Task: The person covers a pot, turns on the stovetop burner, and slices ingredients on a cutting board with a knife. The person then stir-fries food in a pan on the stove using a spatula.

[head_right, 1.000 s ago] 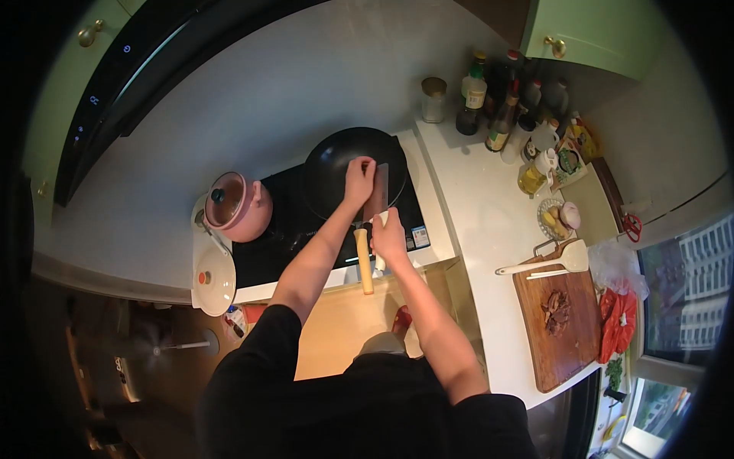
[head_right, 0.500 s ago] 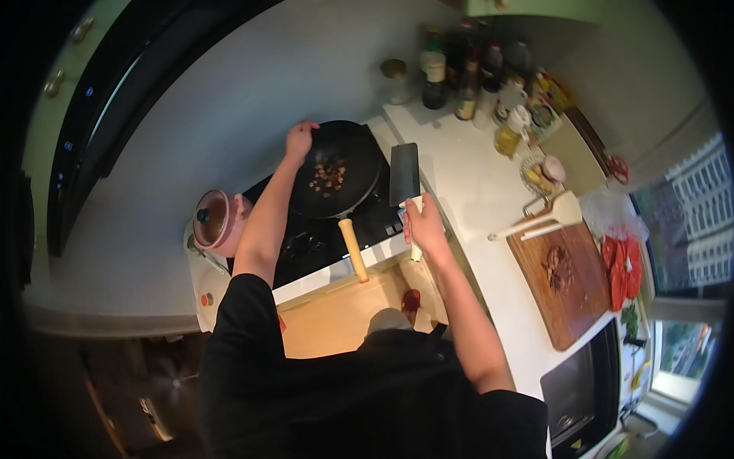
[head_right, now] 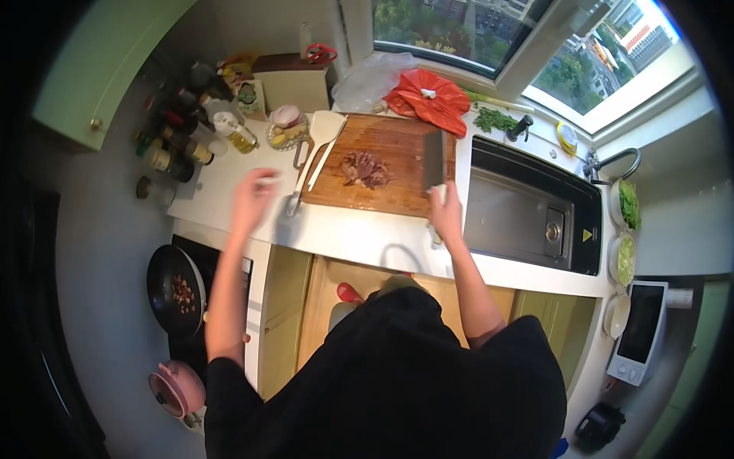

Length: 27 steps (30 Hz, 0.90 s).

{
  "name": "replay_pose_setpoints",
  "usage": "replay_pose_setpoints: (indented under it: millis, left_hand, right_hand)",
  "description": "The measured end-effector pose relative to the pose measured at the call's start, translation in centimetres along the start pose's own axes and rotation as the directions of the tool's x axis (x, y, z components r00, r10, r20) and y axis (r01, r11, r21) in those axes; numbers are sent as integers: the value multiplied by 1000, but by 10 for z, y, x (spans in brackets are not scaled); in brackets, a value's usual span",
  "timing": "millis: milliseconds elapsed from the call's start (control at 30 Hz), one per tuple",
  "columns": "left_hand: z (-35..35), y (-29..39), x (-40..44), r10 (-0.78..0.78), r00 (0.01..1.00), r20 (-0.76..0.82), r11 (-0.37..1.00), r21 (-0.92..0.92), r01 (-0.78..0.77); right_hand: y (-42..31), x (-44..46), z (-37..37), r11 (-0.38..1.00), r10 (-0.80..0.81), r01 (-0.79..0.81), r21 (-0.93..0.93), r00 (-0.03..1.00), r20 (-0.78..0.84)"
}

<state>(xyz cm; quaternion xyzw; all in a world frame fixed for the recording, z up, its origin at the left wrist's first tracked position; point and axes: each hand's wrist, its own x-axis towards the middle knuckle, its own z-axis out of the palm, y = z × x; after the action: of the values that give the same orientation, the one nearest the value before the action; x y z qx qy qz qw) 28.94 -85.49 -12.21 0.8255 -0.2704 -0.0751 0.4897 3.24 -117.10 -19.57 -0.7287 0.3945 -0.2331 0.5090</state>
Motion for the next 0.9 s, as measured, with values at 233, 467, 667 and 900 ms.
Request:
replay_pose_setpoints:
  millis: [233, 467, 667, 900]
  left_hand:
    - [311, 56, 92, 142, 925, 351, 930, 274, -247]
    - [359, 46, 121, -14, 887, 461, 863, 454, -222]
    - [359, 28, 112, 40, 954, 296, 902, 400, -162]
    - [158, 62, 39, 38, 977, -212, 997, 72, -23]
  right_hand:
    - [66, 34, -52, 987, 99, -102, 120, 995, 32]
    - [128, 53, -31, 929, -322, 300, -217, 944, -70]
    - [105, 82, -34, 983, -76, 16, 184, 941, 329]
    - [86, 91, -25, 870, -164, 226, -439, 971, 175]
